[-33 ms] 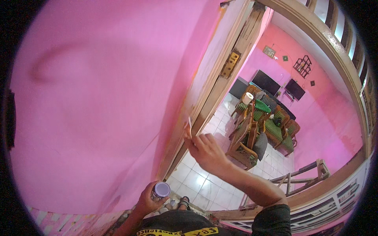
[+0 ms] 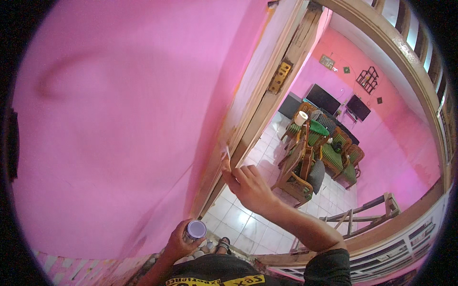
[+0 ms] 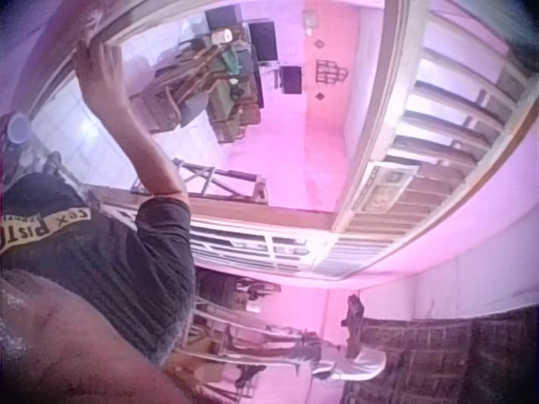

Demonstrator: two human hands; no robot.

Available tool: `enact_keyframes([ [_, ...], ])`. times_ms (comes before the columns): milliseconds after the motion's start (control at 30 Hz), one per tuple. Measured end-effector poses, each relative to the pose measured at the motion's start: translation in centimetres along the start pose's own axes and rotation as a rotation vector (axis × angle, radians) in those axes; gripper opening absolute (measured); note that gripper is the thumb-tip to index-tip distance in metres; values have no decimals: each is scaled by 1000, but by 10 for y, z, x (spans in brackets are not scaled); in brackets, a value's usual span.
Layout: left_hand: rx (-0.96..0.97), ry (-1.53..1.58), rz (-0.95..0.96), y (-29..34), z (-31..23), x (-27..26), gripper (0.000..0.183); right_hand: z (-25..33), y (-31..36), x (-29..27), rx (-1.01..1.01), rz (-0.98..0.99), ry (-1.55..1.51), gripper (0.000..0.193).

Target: The person paints the upper bars of a door frame and the side of a wooden door using a brush and a small container of white paint.

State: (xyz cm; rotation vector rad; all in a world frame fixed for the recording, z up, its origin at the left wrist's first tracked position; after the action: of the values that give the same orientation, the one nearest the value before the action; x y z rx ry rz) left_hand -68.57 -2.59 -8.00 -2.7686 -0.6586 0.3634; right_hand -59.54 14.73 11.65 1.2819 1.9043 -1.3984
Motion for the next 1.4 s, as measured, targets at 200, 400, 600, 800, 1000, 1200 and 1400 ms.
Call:
enact_keyframes([
  [200, -46, -41, 15, 4, 4, 1, 74, -29, 9, 13, 413, -149, -400, 35],
  [400, -69, -25, 51, 4, 6, 6, 77, -41, -13, -33, 389, -511, -174, 39],
  [600, -41, -90, 40, 2, -6, 6, 68, -25, 3, 8, 386, -328, -233, 37],
  [800, -69, -28, 10, 5, 1, 3, 71, -43, -23, -37, 428, -541, -182, 31],
  [1000, -65, -8, 17, 6, 7, 6, 72, -23, -10, 8, 371, -314, -258, 26],
  [1200, -70, -12, 65, 7, 11, 6, 78, -48, -33, -36, 418, -551, -118, 30],
  [1400, -118, -11, 77, 4, -6, -3, 78, -18, -4, 6, 366, -369, -201, 27],
])
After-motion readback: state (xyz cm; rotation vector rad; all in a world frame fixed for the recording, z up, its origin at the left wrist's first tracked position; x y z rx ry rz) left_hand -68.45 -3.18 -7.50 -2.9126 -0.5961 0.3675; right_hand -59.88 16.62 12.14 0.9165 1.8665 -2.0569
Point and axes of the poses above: each hand's wrist, its own y-axis away from the middle knuckle, its own x-axis out of the palm, z = x × y, the point moved 6 cm from there along -y, towards the middle knuckle, and after that the axes turned 6 degrees about x, right-handed, at the moved point
